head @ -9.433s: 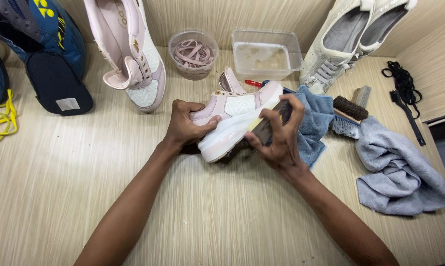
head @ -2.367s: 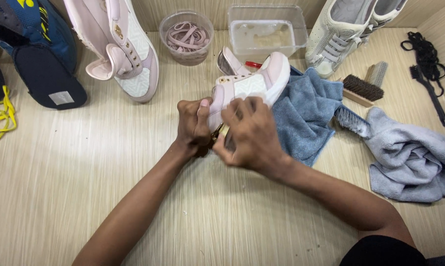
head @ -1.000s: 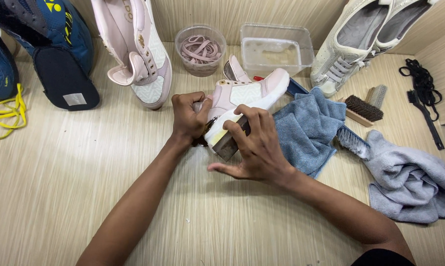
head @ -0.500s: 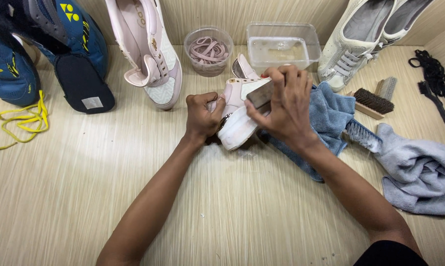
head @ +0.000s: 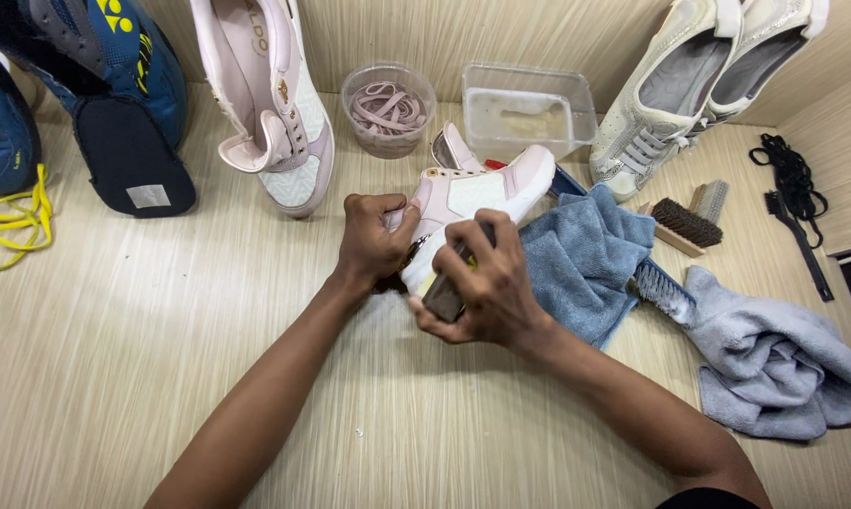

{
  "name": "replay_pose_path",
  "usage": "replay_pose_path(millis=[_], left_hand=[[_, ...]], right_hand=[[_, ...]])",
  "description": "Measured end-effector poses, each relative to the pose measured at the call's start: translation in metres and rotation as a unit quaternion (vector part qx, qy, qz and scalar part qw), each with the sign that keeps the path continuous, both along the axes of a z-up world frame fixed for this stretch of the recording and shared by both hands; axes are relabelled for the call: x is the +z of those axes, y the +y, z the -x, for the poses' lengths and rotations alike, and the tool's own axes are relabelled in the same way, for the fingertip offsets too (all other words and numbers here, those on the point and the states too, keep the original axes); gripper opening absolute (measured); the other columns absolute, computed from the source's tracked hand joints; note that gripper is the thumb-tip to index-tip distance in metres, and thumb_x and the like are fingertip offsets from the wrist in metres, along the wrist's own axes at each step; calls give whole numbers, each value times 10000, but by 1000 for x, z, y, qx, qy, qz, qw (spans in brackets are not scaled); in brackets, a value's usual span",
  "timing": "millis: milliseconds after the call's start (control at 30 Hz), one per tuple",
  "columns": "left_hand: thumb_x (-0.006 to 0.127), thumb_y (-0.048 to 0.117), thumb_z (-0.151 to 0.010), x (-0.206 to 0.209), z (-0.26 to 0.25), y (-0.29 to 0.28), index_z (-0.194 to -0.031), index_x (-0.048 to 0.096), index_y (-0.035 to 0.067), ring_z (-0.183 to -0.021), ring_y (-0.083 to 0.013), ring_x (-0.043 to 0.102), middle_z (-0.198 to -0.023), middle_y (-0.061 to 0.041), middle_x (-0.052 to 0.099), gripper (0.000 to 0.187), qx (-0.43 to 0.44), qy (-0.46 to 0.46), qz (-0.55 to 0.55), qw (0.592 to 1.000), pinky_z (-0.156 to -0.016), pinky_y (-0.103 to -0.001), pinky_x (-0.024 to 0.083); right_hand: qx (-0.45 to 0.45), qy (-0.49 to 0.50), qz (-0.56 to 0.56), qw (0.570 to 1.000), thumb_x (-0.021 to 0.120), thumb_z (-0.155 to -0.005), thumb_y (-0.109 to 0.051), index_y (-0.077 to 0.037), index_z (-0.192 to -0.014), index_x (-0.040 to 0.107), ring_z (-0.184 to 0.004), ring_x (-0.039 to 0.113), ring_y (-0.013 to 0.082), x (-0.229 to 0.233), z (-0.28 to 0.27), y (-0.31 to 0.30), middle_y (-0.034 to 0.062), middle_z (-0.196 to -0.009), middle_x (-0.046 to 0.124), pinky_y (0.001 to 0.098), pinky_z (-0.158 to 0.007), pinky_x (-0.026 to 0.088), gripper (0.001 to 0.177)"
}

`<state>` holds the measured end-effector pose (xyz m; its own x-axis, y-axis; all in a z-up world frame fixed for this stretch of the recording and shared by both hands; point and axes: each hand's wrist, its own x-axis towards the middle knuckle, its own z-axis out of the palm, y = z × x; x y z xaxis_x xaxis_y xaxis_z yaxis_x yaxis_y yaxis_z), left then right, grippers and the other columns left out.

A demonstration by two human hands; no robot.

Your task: The person scrubs the sole and upper of a pink sneaker with a brush, then wipes it with a cloth. They repeat the process on the heel area, dipping the brush into a container of liquid between scrubbing sessions.

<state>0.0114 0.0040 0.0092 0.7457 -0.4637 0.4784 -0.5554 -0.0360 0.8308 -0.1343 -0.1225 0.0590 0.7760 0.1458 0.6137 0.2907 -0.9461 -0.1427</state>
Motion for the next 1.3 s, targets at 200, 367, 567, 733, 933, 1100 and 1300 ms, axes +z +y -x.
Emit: replay_pose_path(millis=[200, 367, 567, 733, 933, 1100, 1300], left_hand=[[643, 194, -855, 0, -1, -5, -477, 428, 170, -476, -43, 308, -389, 6, 280, 436, -8, 10, -8, 1000, -454, -236, 256], [655, 218, -866, 2, -1, -2, -476, 409, 152, -463, -57, 292, -407, -44, 232, 465, -11, -7, -16, 1000, -442, -245, 252], [665, 195, -882, -7, 4, 0, -479, 414, 154, -432, -60, 304, -396, -50, 245, 476, -18, -19, 2, 1000, -435, -228, 251], [672, 197, -888, -5, 3, -1, -475, 409, 147, -452, -42, 287, -383, -48, 258, 492, -26, -13, 3, 1000, -424, -231, 252], [661, 209, -913, -5, 3, -3, -491, 437, 138, -428, -75, 297, -390, -86, 278, 484, -18, -23, -1, 1000, -429, -242, 257], [662, 216, -930, -8, 2, -4, -505, 436, 135, -429, -82, 299, -402, -98, 289, 488, -15, -32, -12, 999, -434, -244, 268], [656, 224, -927, -7, 2, -3, -500, 415, 127, -410, -92, 299, -391, -79, 287, 500, -12, -52, -7, 999, -425, -256, 271]], right_hand=[[-94, -95, -29, 991, 639, -869, -560, -132, -809, 561, -1009, 461, 339, 10, -30, -78, 87, -990, 472, 476, -819, 422, 439], [-18, -60, -36, 997, 584, -827, -598, -141, -790, 585, -1015, 496, 384, -8, -15, -57, 127, -972, 523, 517, -834, 431, 459], [-65, -94, -12, 993, 577, -901, -561, -132, -836, 574, -1034, 475, 393, -3, -8, -49, 147, -1023, 495, 529, -859, 425, 434], [-4, -52, 3, 999, 622, -816, -577, -160, -820, 607, -1095, 509, 408, -22, -3, -58, 142, -1045, 540, 518, -835, 428, 418], [-69, -107, 13, 992, 643, -798, -504, -147, -808, 561, -1077, 480, 402, -11, -8, -59, 111, -1036, 492, 513, -831, 396, 366], [-43, -117, 13, 992, 580, -779, -521, -144, -741, 558, -1029, 502, 391, -7, -21, -87, 125, -969, 521, 502, -826, 406, 379], [45, -107, -1, 993, 622, -648, -431, -179, -676, 516, -1034, 530, 386, -1, 2, -31, 63, -918, 522, 489, -793, 409, 275]])
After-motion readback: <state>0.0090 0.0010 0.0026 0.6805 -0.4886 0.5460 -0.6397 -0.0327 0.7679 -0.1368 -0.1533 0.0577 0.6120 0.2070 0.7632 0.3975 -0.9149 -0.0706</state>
